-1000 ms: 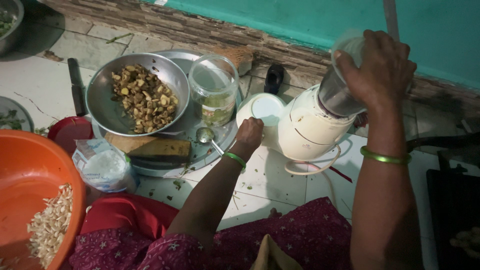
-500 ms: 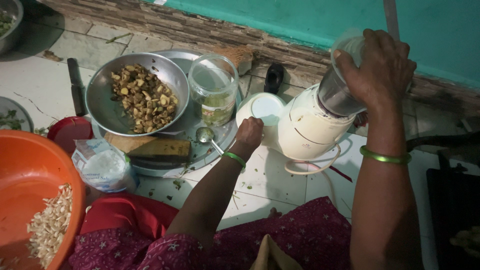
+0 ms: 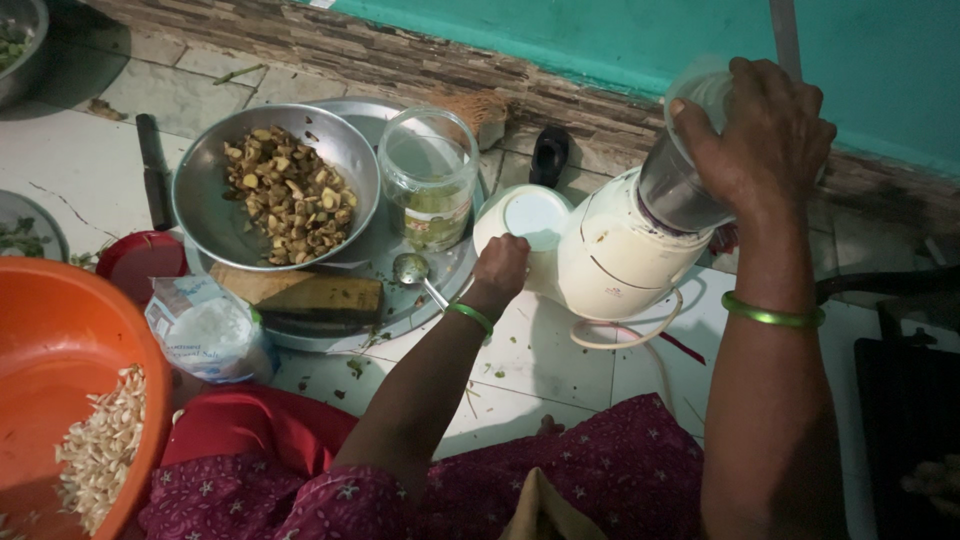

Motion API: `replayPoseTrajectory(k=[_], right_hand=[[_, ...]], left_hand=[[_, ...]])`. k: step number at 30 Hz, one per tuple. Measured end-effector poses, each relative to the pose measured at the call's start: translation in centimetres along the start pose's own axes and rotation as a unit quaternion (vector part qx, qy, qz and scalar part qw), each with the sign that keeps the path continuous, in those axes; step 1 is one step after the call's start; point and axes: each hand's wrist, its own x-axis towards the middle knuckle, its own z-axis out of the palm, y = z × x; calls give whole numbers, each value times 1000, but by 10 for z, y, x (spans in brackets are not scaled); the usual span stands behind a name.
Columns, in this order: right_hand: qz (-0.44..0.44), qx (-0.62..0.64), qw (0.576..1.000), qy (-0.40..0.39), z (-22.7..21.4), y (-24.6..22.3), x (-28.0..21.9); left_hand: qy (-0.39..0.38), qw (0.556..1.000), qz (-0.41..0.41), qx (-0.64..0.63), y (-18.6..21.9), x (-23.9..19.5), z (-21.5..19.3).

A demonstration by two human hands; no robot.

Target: The person sits on the floor and uses a blender to grind green ingredients into a paste. They add chopped vegetables and herbs to the blender jar, secure the lid, and operate the machine. The person then transfers the blended paste into a glass jar and adds more ingredients for further blending.

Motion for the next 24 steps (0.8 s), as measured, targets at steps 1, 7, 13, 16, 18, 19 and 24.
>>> replayPoseTrajectory(k=[1,7,13,16,18,19,24], right_hand=[[-1,0,1000,2,0,0,0],[-4,9,1000,-5,-5,-2,2],[3,15,1000,-10,-9,-6,1],[6,7,1000,-15,-9,-7,2],[11,8,1000,-21,-8,-7,2],[13,9,1000,-24,-8,-7,3],[14,3,999,-28,-8,-6,3]], left_hand=[[-16,999,-18,-47,1,0,2],[-19,970,168,176,13,6,19],[-52,960,195,194,18,1,19],[-58,952,193,228,22,1,20],[-58,956,176,227,21,3,22],[-58,958,168,227,20,5,24],[-3,987,104,124,1,14,30]])
